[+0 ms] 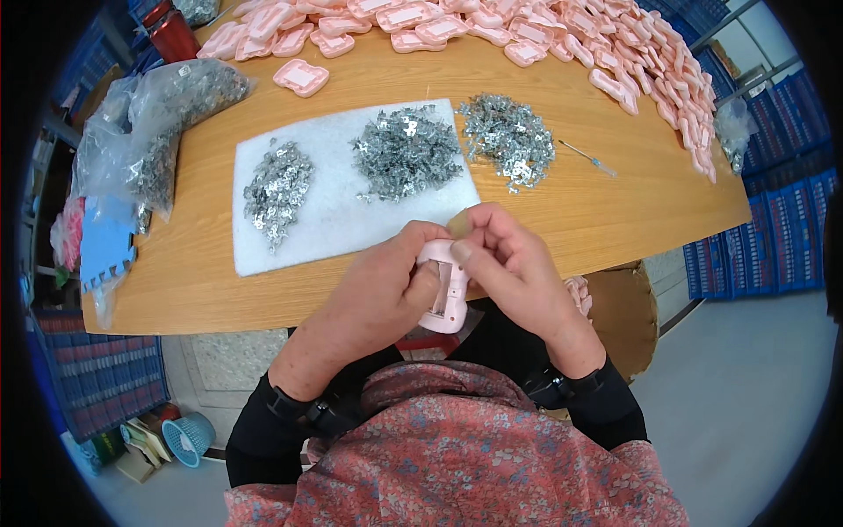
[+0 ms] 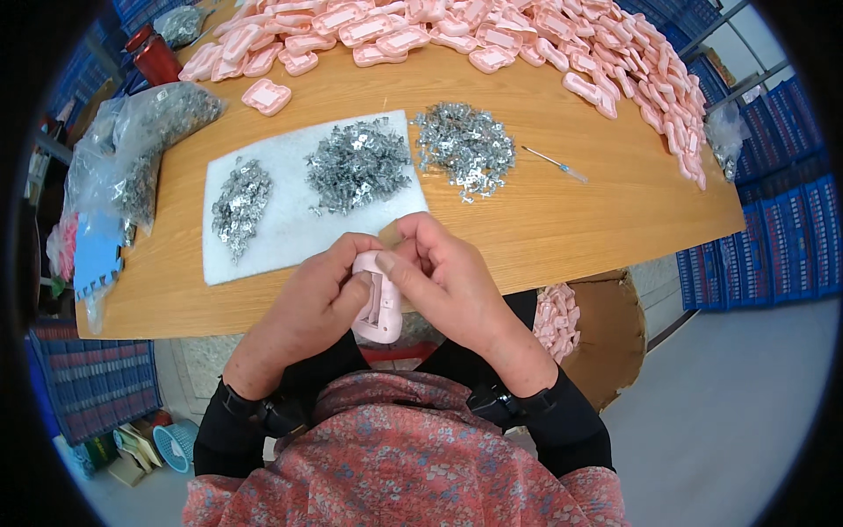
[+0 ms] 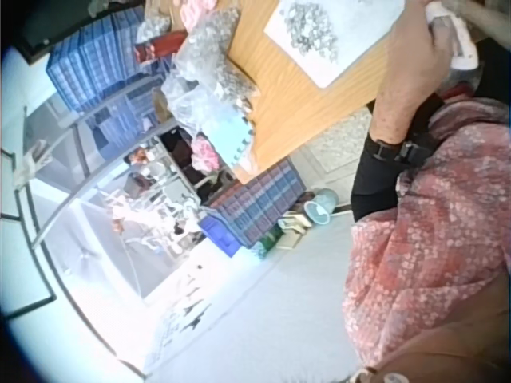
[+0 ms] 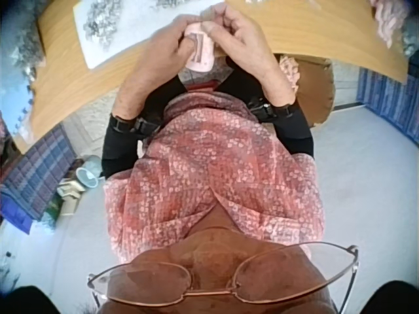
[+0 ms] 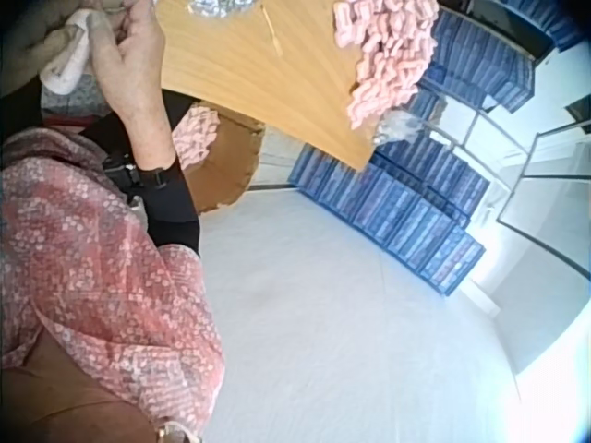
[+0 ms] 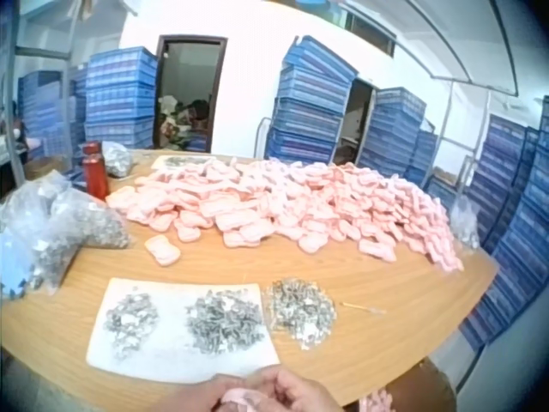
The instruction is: The person assembles small pink plastic cases by inserting metal pins into them. They pick up a pink plastic case, insert a metal pin into a slot, and then place the assembled unit on the table. The process is repeated continuously with multiple units.
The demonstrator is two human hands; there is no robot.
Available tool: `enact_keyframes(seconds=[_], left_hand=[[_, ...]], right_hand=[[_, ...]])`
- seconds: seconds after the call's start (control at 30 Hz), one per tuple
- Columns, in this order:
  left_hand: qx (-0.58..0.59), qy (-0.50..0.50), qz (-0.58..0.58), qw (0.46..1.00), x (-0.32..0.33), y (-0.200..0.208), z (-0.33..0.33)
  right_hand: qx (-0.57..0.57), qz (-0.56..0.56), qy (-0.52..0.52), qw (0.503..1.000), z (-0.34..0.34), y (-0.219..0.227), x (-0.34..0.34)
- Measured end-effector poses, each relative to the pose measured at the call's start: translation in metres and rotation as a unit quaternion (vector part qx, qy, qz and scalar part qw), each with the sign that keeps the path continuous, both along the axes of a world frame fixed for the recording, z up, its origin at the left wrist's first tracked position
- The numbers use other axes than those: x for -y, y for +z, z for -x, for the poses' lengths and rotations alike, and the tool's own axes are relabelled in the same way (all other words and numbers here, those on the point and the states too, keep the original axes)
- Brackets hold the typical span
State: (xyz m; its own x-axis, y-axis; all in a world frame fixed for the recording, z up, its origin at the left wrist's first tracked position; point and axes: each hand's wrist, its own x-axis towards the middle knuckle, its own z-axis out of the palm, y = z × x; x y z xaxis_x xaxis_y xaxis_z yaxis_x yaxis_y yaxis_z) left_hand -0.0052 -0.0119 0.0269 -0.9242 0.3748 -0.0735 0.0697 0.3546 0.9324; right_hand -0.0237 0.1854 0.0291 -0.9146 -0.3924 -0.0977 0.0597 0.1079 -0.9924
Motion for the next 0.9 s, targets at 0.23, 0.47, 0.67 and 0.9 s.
enact_keyframes(seconds=[0.23, 0.47, 0.67, 0.9], left_hand=[[0.322, -0.003, -0.545, 0.774, 0.007, -0.019, -0.003], [0.367, 0.014, -0.61, 0.703, 0.005, -0.023, -0.006], [0.379, 0.036, -0.613, 0.692, 0.003, -0.024, -0.007], [0.391, 0.018, -0.611, 0.688, 0.002, -0.023, -0.009]], right_hand=[[-0.122, 0.044, -0.049, 0.99, -0.005, -0.005, -0.001], [-0.183, 0.034, -0.032, 0.982, -0.01, -0.004, 0.013], [-0.171, -0.016, -0.027, 0.985, -0.011, 0.007, 0.012], [-0.225, -0.039, -0.066, 0.971, 0.002, -0.002, 0.01]])
